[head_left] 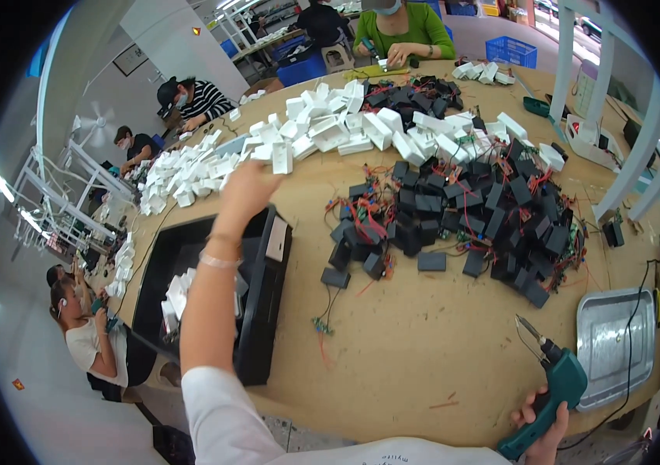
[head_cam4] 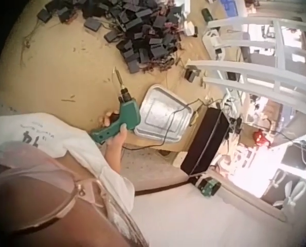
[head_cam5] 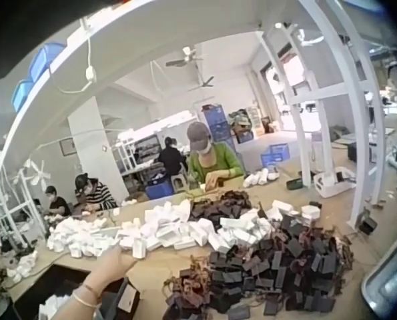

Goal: Assembling small electronic components into plastic housings and using a heat gun to secure them.

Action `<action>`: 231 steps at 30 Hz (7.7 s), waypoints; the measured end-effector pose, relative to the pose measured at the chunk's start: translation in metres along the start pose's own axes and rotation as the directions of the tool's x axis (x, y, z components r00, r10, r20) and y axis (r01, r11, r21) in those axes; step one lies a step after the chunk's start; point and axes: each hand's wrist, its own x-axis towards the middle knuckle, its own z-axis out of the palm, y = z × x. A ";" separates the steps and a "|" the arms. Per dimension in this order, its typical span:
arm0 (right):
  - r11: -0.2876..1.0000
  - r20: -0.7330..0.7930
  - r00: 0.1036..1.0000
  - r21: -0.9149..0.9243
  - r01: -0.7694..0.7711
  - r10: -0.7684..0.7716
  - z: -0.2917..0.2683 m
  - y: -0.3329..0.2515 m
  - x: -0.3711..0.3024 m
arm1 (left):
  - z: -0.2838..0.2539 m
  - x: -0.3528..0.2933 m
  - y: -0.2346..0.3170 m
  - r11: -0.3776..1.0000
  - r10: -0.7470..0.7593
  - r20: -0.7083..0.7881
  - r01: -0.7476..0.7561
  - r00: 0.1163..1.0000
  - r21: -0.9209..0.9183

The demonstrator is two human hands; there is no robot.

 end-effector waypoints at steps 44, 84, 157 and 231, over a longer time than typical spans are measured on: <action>0.992 0.029 0.996 -0.101 0.081 -0.078 0.024 0.003 0.007 | 0.028 -0.172 0.165 0.092 0.176 0.303 0.291 0.936 -0.952; 0.982 0.129 0.977 -0.050 0.179 -0.172 0.017 0.005 0.004 | 0.004 -0.238 0.044 0.740 0.658 0.202 -0.673 0.725 0.005; 0.874 0.233 0.908 -0.269 0.404 -0.348 0.021 0.023 -0.024 | 0.059 -0.280 0.218 0.659 0.290 -0.262 -0.391 0.920 -0.643; 0.542 0.105 0.977 -0.819 0.191 -0.186 0.014 0.034 -0.062 | 0.076 -0.316 0.228 0.619 0.420 -0.236 -0.467 0.876 -0.631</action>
